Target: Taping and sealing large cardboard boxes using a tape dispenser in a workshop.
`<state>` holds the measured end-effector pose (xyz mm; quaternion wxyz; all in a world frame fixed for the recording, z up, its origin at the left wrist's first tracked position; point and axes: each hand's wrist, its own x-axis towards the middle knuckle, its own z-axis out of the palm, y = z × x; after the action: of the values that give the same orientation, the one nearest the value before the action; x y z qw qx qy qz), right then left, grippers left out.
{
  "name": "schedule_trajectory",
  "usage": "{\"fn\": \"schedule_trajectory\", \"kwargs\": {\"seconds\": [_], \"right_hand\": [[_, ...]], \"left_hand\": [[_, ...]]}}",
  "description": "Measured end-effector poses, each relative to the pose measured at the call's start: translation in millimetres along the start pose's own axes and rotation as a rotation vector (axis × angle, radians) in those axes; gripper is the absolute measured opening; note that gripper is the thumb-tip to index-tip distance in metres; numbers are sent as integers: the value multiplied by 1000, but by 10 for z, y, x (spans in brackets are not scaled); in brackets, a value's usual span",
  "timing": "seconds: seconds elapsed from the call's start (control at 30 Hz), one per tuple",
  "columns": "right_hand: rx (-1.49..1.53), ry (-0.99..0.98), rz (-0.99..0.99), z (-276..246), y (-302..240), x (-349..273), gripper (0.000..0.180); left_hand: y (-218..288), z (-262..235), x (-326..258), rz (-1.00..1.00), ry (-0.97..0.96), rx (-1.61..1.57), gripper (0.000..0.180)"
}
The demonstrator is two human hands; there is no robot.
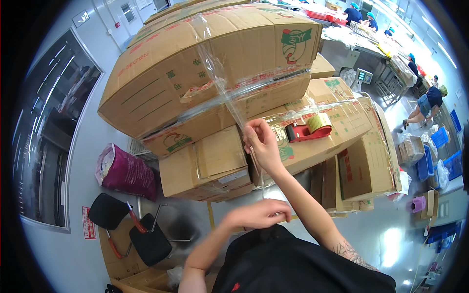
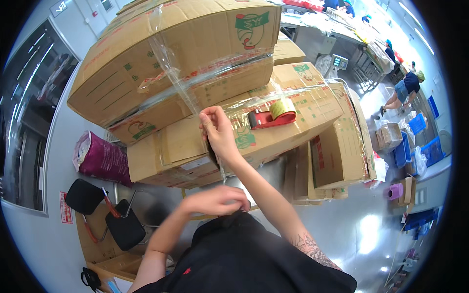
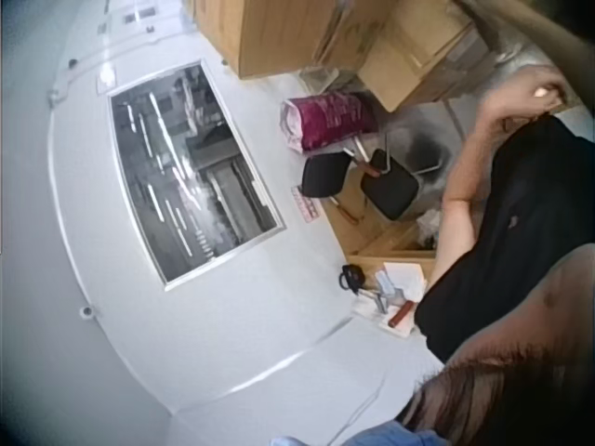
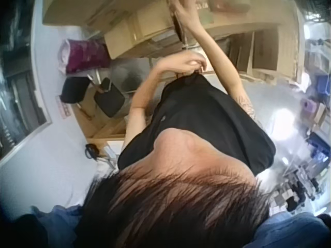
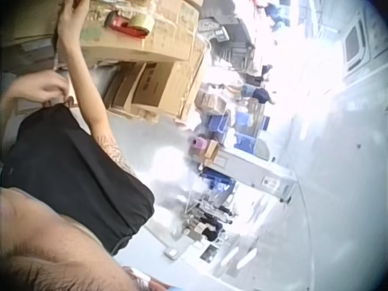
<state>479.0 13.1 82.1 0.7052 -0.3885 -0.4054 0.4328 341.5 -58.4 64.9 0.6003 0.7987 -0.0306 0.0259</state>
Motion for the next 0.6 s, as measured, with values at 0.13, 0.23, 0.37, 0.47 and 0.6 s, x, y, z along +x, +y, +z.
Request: {"fn": "schedule_trajectory", "kwargs": {"seconds": [0.13,0.23,0.37,0.47,0.6], "right_hand": [[-288,-1,-128,24,38,-107,19],[-172,25,42,110,57,-134,22],[-147,23,119,111,-65,-191,26],[19,-46,182,-28,-255,-261,27],[-44,-119,153,-61,-344,-324,29]], "left_hand": [[944,-991,-396,108,742,323,15],[1151,-1660,-209,-15,1368,833,9],[1187,-2073,-160,-210,1355,1065,15],[1228,-2183,-200,-136,1277,1114,14],[1382,-2291,-189,-174,1225,1194,16]]}}
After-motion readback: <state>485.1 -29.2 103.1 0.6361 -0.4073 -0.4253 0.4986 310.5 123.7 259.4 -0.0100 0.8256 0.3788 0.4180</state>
